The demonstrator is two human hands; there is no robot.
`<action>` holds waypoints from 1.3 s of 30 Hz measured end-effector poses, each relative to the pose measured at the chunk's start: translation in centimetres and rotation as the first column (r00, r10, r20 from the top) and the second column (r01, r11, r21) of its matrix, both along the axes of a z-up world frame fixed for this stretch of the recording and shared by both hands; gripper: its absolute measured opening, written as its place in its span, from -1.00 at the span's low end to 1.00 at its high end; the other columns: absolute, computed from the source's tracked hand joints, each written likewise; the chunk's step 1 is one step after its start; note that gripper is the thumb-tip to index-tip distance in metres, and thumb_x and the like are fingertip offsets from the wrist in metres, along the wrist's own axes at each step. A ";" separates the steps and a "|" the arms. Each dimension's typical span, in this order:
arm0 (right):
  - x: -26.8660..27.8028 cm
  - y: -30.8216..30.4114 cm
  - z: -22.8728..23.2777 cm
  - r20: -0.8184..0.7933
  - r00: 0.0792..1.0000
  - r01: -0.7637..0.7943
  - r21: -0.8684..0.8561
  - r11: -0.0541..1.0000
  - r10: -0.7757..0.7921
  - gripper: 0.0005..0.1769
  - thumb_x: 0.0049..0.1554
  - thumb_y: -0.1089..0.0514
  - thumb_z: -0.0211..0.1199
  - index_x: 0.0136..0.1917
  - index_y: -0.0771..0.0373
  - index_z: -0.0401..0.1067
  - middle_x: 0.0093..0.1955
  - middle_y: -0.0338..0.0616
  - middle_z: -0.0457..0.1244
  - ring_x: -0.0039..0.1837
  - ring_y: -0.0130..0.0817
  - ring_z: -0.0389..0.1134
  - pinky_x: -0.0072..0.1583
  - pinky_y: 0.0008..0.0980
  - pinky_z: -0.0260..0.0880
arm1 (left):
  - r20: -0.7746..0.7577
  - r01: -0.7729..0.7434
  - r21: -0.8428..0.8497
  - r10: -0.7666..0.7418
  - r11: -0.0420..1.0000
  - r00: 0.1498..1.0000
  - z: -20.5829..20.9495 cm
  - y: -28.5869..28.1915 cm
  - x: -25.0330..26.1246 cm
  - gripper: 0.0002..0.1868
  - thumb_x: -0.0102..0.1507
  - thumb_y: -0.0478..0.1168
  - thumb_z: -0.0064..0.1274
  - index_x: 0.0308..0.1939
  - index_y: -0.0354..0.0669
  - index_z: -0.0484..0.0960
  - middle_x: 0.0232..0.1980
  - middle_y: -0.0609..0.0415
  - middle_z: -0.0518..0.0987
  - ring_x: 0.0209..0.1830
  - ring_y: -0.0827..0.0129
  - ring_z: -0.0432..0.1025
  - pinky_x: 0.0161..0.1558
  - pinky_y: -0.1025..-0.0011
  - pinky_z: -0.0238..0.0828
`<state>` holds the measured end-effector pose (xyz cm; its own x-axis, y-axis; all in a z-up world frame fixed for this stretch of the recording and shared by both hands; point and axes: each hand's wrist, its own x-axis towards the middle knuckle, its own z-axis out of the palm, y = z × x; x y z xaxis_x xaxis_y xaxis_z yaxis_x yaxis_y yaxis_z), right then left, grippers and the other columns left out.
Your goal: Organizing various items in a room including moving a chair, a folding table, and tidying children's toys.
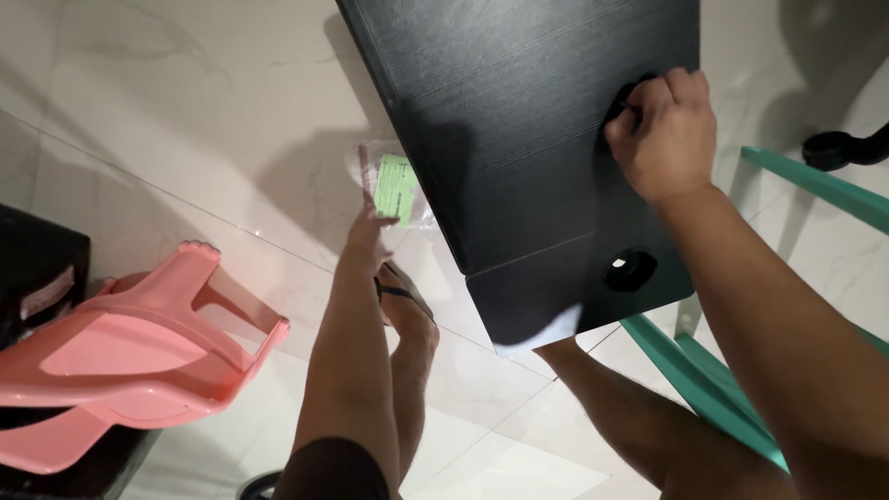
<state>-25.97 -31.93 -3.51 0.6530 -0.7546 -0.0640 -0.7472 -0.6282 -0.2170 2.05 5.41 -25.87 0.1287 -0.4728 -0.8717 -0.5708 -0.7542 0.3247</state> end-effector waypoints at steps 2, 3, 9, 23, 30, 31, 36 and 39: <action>-0.2 -0.2 -0.5 0.033 0.999 0.003 0.025 1.000 -0.004 -0.93 0.09 0.32 0.35 -0.12 0.30 0.49 -0.02 -0.03 0.28 0.17 -0.05 0.29 0.17 -0.14 0.39 | -0.125 -0.649 0.202 0.676 0.734 0.726 7.1 -5.8 0.7 -0.13 0.06 -0.16 0.31 0.42 0.28 0.27 0.66 0.04 -0.11 0.64 0.05 -0.14 0.50 0.08 0.00; -0.2 -0.5 -0.9 0.066 0.998 0.012 0.046 0.999 -0.015 -0.93 0.10 0.33 0.36 -0.14 0.32 0.48 -0.05 -0.02 0.28 0.12 -0.06 0.29 0.16 -0.13 0.39 | -0.088 -0.902 0.421 0.994 0.095 0.064 10.5 -9.1 1.2 0.08 0.04 -0.27 0.18 0.56 0.43 -0.03 0.66 0.18 -0.10 0.63 0.01 -0.20 0.40 -0.16 0.06; -0.5 -1.2 -0.5 0.197 0.974 0.068 0.202 0.977 -0.108 -0.91 0.15 0.36 0.35 -0.09 0.36 0.45 -0.04 0.00 0.29 0.01 -0.16 0.33 0.07 -0.22 0.40 | -0.026 -0.955 0.263 0.991 0.136 0.134 2.3 -5.9 1.9 0.01 0.07 -0.22 0.33 0.56 -0.12 0.18 0.55 -0.01 0.28 0.49 0.05 0.14 0.31 -0.04 0.22; -1.9 12.4 3.1 0.079 0.777 0.336 0.787 0.517 -0.625 -0.85 0.27 0.37 0.03 -0.10 0.21 0.35 -0.22 -0.27 0.20 -0.17 -0.49 0.20 -0.08 -0.42 0.26 | -0.709 -0.908 0.259 0.573 -0.330 -0.411 22.2 -4.2 6.5 -0.29 0.19 -0.52 -0.22 0.48 -0.34 0.28 0.26 -0.11 0.48 0.22 0.19 0.42 0.33 0.27 0.36; 2.5 22.4 14.5 -0.314 0.680 0.178 0.947 -0.266 -0.662 -0.53 0.29 -0.17 0.15 0.11 0.27 0.57 -0.37 -0.26 0.03 -0.35 -0.44 0.02 -0.32 -0.43 0.01 | -0.759 -0.935 0.280 0.547 -0.216 -0.354 45.3 -10.4 3.0 -0.28 0.06 -0.52 -0.25 0.35 -0.34 0.38 0.29 -0.07 0.52 0.26 0.18 0.45 0.32 0.24 0.32; 3.4 21.1 17.2 -0.298 0.682 0.169 0.953 -0.252 -0.668 -0.53 0.29 -0.17 0.15 0.11 0.27 0.57 -0.37 -0.26 0.03 -0.35 -0.44 0.02 -0.32 -0.43 0.01 | -0.770 -0.938 0.275 0.536 -0.210 -0.346 45.1 -8.6 1.2 -0.28 0.06 -0.52 -0.25 0.35 -0.34 0.38 0.29 -0.07 0.52 0.26 0.18 0.45 0.32 0.24 0.32; 8.2 11.4 35.5 -0.484 0.335 -0.370 0.721 -0.586 -0.808 0.04 -0.01 -0.73 -0.21 0.19 0.15 0.46 -0.22 -0.16 0.37 -0.30 -0.33 0.33 -0.24 -0.37 0.36 | -0.682 -0.611 -0.648 0.010 0.455 0.731 61.8 -12.0 -3.0 -0.61 0.09 -0.64 -0.12 -0.19 -0.21 0.68 -0.10 0.08 0.61 0.17 0.18 0.56 0.41 0.13 0.36; 5.7 7.0 42.7 -0.365 0.398 -0.231 0.848 -0.476 -0.842 0.13 -0.08 -0.65 -0.19 0.29 0.34 0.39 0.06 -0.01 0.44 -0.02 -0.19 0.50 0.01 -0.26 0.54 | -0.500 -0.375 -0.768 -0.121 0.519 0.857 69.3 -12.4 -5.2 -0.69 0.07 -0.55 0.07 -0.23 -0.06 0.65 -0.17 0.08 0.37 0.16 0.18 0.52 0.14 0.22 0.46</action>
<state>-20.22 -24.91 39.22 0.4908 -0.1742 -0.8537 0.0408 0.9833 -0.1772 -3.20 -6.99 43.42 -0.0196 -0.9986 -0.0491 -0.0918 -0.0471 0.9947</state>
